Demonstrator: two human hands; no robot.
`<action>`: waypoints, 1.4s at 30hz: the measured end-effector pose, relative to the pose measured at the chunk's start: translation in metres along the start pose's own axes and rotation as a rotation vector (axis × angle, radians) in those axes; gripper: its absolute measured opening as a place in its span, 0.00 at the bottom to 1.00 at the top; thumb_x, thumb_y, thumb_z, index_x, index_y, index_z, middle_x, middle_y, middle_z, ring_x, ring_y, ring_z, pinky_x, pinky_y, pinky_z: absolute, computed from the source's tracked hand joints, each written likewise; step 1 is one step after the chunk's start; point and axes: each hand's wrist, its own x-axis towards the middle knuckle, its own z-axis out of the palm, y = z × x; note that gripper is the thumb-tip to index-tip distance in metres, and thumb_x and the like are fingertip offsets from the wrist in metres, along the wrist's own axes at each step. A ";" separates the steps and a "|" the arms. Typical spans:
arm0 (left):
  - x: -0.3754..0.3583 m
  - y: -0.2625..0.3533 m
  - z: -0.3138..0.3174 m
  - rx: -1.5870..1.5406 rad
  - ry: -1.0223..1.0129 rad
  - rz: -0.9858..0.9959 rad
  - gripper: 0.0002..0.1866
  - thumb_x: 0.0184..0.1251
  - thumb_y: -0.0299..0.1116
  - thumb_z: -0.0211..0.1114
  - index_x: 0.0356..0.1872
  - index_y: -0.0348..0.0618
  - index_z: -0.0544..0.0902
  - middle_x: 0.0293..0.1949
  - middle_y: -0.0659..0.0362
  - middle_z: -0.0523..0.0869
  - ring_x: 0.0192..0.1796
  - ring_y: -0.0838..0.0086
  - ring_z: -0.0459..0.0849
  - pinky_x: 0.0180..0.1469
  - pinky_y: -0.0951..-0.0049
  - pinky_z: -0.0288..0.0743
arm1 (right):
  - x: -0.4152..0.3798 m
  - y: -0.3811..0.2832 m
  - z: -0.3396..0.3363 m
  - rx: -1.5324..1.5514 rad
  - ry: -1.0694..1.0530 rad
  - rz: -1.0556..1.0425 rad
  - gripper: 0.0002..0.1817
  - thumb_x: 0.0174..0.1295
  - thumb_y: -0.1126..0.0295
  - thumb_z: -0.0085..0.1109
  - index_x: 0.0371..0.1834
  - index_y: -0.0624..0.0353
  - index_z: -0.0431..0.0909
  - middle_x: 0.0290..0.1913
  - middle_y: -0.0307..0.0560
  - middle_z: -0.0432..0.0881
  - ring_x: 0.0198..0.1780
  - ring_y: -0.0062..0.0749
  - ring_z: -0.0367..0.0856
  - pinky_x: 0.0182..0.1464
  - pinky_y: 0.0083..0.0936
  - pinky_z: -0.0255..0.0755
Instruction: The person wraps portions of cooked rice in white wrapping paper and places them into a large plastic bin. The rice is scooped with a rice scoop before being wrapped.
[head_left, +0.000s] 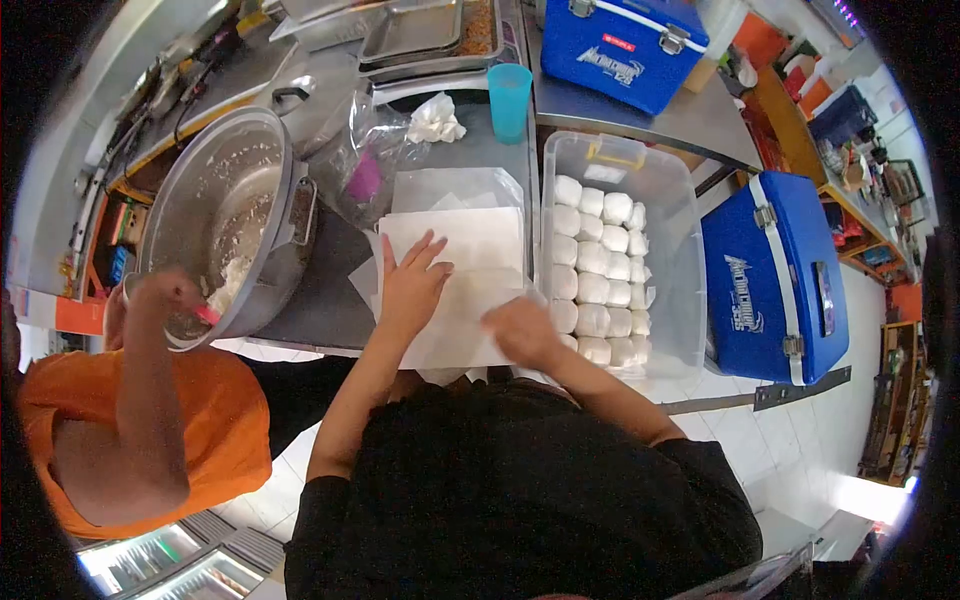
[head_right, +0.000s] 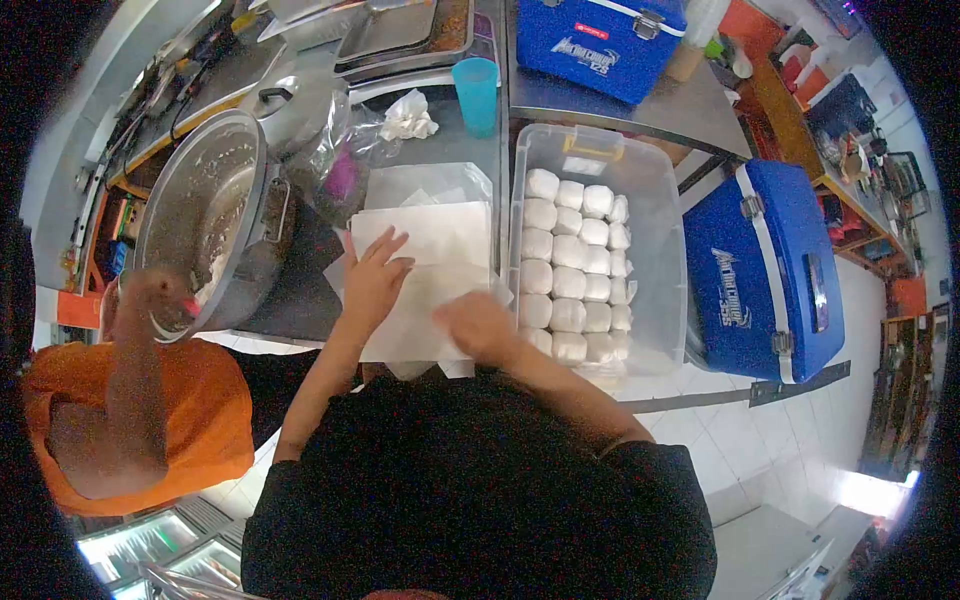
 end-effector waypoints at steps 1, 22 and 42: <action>-0.001 -0.003 0.003 -0.075 -0.009 0.003 0.08 0.52 0.31 0.60 0.34 0.47 0.81 0.46 0.63 0.80 0.56 0.71 0.73 0.67 0.48 0.44 | 0.002 -0.007 0.009 0.152 -0.138 -0.114 0.21 0.47 0.75 0.53 0.49 0.61 0.72 0.43 0.48 0.78 0.49 0.43 0.73 0.58 0.38 0.61; -0.082 0.037 0.045 -0.072 -0.140 -0.027 0.22 0.58 0.29 0.55 0.56 0.39 0.69 0.63 0.54 0.64 0.66 0.64 0.62 0.62 0.60 0.60 | 0.001 -0.011 0.017 0.133 -0.072 0.309 0.19 0.51 0.77 0.52 0.48 0.66 0.67 0.55 0.60 0.65 0.56 0.50 0.65 0.56 0.36 0.64; -0.002 -0.024 0.038 -0.173 -0.393 -0.481 0.07 0.44 0.29 0.67 0.21 0.37 0.79 0.29 0.51 0.81 0.35 0.59 0.80 0.41 0.63 0.73 | 0.040 0.017 0.030 -0.402 -0.359 0.692 0.13 0.49 0.69 0.58 0.39 0.57 0.71 0.40 0.50 0.73 0.40 0.44 0.73 0.42 0.37 0.65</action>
